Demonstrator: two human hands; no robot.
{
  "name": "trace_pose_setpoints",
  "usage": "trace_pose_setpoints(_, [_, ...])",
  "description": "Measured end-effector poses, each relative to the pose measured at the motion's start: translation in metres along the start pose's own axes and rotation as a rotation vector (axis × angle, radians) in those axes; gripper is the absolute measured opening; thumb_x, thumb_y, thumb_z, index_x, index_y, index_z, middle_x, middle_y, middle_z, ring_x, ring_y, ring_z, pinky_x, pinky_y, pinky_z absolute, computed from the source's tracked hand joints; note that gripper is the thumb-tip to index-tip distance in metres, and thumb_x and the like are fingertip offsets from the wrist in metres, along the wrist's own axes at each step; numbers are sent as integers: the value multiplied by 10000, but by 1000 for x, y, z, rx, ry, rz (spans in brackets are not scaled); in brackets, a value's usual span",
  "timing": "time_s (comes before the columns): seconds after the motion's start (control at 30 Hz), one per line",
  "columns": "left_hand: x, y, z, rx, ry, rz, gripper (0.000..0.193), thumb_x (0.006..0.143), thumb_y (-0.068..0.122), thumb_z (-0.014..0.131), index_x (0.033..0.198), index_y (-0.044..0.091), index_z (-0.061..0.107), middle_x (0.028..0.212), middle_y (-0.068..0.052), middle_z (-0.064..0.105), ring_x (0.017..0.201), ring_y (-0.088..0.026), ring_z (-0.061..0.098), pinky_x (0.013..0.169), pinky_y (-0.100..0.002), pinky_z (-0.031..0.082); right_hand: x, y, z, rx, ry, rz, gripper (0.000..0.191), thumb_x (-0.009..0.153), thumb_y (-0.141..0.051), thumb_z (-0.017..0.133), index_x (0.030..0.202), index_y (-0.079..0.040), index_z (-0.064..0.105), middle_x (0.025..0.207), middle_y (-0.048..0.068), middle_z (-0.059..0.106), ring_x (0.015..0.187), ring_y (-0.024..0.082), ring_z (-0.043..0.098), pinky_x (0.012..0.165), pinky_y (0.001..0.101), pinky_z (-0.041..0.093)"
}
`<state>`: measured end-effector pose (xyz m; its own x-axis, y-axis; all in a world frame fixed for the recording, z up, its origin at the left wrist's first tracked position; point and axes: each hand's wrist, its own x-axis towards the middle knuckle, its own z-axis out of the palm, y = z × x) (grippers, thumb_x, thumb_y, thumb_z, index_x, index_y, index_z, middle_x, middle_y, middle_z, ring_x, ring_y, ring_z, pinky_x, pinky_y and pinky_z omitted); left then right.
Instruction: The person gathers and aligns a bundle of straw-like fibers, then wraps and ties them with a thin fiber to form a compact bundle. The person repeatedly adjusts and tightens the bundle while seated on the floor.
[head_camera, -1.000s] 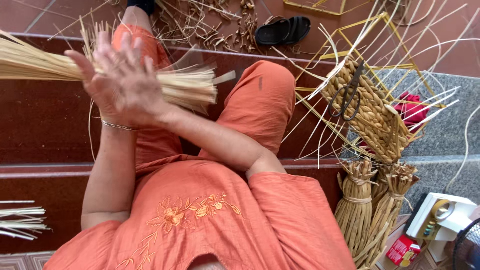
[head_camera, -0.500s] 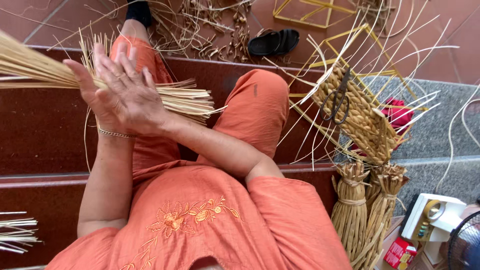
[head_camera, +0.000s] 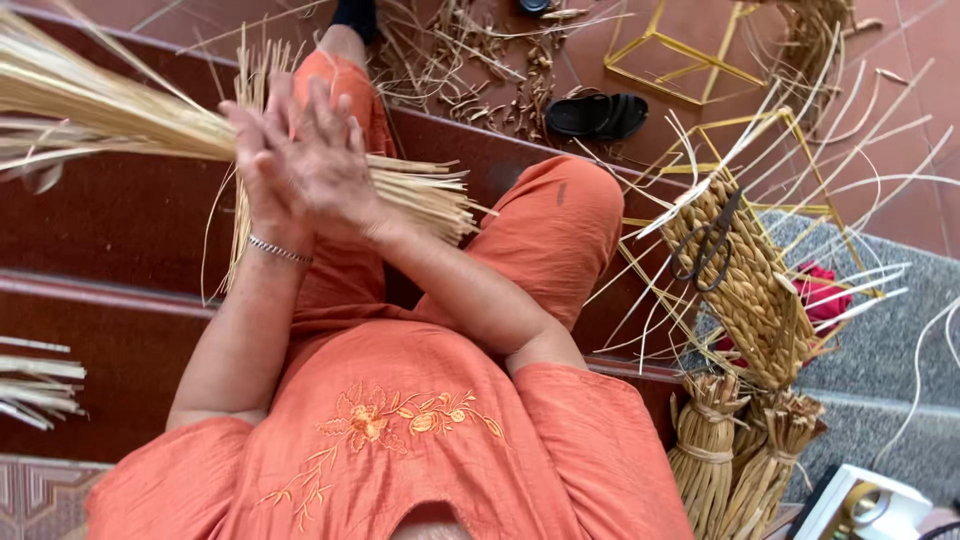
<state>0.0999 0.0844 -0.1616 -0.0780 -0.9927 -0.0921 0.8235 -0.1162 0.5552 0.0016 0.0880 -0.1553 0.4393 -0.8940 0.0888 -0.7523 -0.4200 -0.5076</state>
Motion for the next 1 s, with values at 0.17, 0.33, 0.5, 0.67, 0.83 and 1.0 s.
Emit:
trace_pose_setpoints(0.17, [8,21,3,380,224,75,673,1049,602,389,1244,23,672,1540,-214,588,1489,-287,535,1276,-492,409,13,34,-40,299,201,-161,1017,953,-661,642,1645,-175,78,1689,186,169,1552,450,148,1278,579,169])
trace_pose_setpoints(0.33, [14,35,10,193,148,187,631,1104,581,447,1072,3,698,849,-85,589,831,-196,560,866,-408,500,-10,56,-67,293,-168,-33,729,829,-425,799,1391,-158,421,1201,131,697,1108,353,675,941,468,526])
trace_pose_setpoints(0.5, [9,32,-4,-85,88,199,593,1112,612,476,914,79,641,551,29,254,441,-104,230,479,-300,328,-18,45,-62,218,-179,-69,292,967,-279,784,1023,-125,543,900,141,723,875,383,702,742,504,539])
trace_pose_setpoints(0.67, [1,34,-21,-249,176,119,439,1047,550,609,981,120,667,543,69,278,444,-85,238,474,-276,309,-29,44,-71,66,-197,-187,298,767,-42,688,1000,-93,510,842,146,708,806,418,688,681,545,525])
trace_pose_setpoints(0.83, [-11,19,-30,-368,416,122,345,908,399,765,1097,139,639,803,-24,542,662,-154,514,755,-372,546,-34,43,-63,-10,-253,-125,321,792,10,659,1073,-70,524,785,165,704,744,394,706,665,538,543])
trace_pose_setpoints(1.0, [-17,3,-50,-349,544,15,363,780,361,824,981,168,592,1009,-127,704,981,-322,743,897,-569,628,-22,43,-50,-373,-327,-87,147,943,-60,675,1026,-115,567,801,155,717,751,369,731,658,502,574])
